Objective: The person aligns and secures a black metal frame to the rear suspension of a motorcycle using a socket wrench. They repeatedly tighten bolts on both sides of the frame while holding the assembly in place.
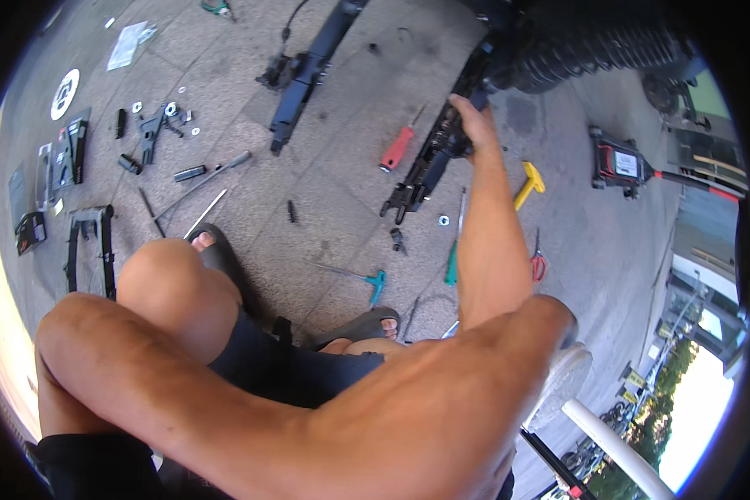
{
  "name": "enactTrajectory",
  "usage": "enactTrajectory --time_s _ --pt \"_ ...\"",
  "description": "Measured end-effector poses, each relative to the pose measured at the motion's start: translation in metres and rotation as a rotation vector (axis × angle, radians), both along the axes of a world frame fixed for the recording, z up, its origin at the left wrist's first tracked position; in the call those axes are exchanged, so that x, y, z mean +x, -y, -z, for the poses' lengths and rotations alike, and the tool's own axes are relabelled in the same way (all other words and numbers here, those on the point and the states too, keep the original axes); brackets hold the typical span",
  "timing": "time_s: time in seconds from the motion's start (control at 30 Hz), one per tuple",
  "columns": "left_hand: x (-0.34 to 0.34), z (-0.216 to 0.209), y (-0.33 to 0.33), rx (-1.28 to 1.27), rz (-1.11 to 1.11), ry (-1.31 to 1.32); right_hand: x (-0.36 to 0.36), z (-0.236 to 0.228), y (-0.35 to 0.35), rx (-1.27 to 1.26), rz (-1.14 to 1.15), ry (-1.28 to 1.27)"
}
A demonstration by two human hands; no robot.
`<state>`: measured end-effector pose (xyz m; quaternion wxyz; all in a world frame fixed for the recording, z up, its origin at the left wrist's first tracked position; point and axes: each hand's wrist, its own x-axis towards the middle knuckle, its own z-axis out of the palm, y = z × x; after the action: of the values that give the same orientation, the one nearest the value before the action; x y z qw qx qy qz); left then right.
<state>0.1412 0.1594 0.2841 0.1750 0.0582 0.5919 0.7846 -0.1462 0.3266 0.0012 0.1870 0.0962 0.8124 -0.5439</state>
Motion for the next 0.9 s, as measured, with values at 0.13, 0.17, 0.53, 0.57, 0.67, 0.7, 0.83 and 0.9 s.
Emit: enactTrajectory --time_s 0.13,0.17,0.53,0.57,0.67,0.7,0.83,0.9 --pt "-0.003 0.013 -0.001 -0.180 -0.014 -0.133 0.007 -0.008 -0.002 -0.008 -0.021 -0.080" --pt "-0.006 0.024 -0.001 -0.246 0.014 -0.187 0.009 -0.010 -0.001 -0.003 0.005 -0.051" --pt "0.012 0.059 0.013 -0.822 0.942 -0.604 0.003 0.003 -0.003 -0.070 -0.032 -0.075" --pt "0.015 0.058 0.014 -0.798 0.981 -0.629 0.003 0.005 -0.003 -0.061 -0.037 -0.085" --pt "0.019 0.059 0.012 -0.784 1.013 -0.654 0.002 0.007 -0.003 -0.068 -0.024 -0.080" --pt "0.019 0.060 0.012 -0.797 1.020 -0.656 0.001 0.006 -0.002 -0.071 -0.015 -0.067" --pt "0.019 0.061 0.011 -0.799 1.019 -0.660 0.004 0.001 0.000 -0.089 -0.030 -0.071" --pt "0.018 0.061 0.010 -0.798 1.020 -0.659 0.007 -0.003 0.001 -0.096 -0.029 -0.053"
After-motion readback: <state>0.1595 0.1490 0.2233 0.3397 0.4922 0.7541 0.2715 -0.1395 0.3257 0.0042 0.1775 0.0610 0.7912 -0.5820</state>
